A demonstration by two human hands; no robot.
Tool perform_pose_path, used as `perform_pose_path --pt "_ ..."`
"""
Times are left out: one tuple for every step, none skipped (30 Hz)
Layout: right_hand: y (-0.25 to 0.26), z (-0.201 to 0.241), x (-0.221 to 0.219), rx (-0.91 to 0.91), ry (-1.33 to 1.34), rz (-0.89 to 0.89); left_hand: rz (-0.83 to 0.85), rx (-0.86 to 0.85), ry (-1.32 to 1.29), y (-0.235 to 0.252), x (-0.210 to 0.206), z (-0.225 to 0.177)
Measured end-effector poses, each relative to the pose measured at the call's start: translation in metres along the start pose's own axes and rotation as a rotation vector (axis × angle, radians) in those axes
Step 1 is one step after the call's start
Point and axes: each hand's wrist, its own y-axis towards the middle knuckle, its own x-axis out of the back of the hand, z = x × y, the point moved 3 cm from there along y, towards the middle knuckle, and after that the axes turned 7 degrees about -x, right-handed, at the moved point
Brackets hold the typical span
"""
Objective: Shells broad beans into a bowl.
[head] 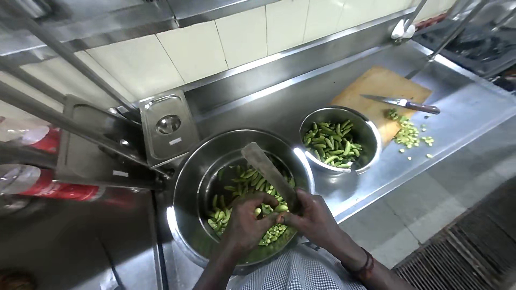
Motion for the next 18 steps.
perform_pose_path --pt "0.000 0.001 0.000 0.005 0.001 0.002 0.007 -0.030 0.012 0.000 -0.001 0.000" --pt "0.000 0.001 -0.001 0.005 0.004 0.006 0.009 -0.048 0.019 0.000 -0.002 0.000" --pt "-0.001 0.002 -0.001 0.006 0.004 0.009 0.011 -0.057 0.022 0.000 -0.003 0.000" --pt "-0.001 0.001 -0.002 0.009 -0.002 0.010 0.006 -0.069 0.015 -0.001 -0.004 0.000" --pt "-0.001 0.001 -0.002 0.011 -0.012 0.010 -0.004 -0.089 0.006 -0.001 -0.004 0.001" --pt "-0.001 0.000 -0.003 0.010 -0.026 0.010 -0.018 -0.114 -0.006 -0.001 -0.005 0.001" --pt "-0.001 -0.001 -0.003 0.008 -0.038 0.011 -0.031 -0.145 -0.009 -0.001 -0.005 0.002" --pt "-0.001 -0.001 -0.004 -0.002 -0.043 0.018 -0.043 -0.180 0.001 -0.002 -0.007 0.003" --pt "-0.001 -0.002 -0.004 -0.018 -0.038 0.027 -0.054 -0.208 0.013 -0.002 -0.007 0.003" --pt "-0.001 -0.002 -0.004 -0.028 -0.032 0.034 -0.066 -0.230 0.025 -0.002 -0.008 0.003" --pt "-0.001 -0.003 -0.005 -0.033 -0.026 0.040 -0.085 -0.241 0.028 -0.003 -0.009 0.002" --pt "-0.001 -0.004 -0.006 -0.035 -0.019 0.041 -0.109 -0.245 0.027 -0.003 -0.009 0.001" --pt "-0.002 -0.005 -0.007 -0.032 -0.018 0.038 -0.125 -0.250 0.029 -0.003 -0.009 0.001" --pt "-0.002 -0.005 -0.007 -0.028 -0.019 0.034 -0.135 -0.254 0.033 -0.003 -0.010 0.001" --pt "-0.002 -0.006 -0.007 -0.027 -0.028 0.028 -0.149 -0.256 0.036 -0.003 -0.010 0.001" --pt "-0.002 -0.006 -0.007 -0.029 -0.038 0.023 -0.162 -0.254 0.042 -0.003 -0.011 0.002" --pt "-0.001 -0.006 -0.007 -0.033 -0.044 0.023 -0.179 -0.245 0.053 -0.004 -0.012 0.002" --pt "-0.001 -0.006 -0.007 -0.041 -0.042 0.033 -0.207 -0.232 0.070 -0.004 -0.013 0.002"
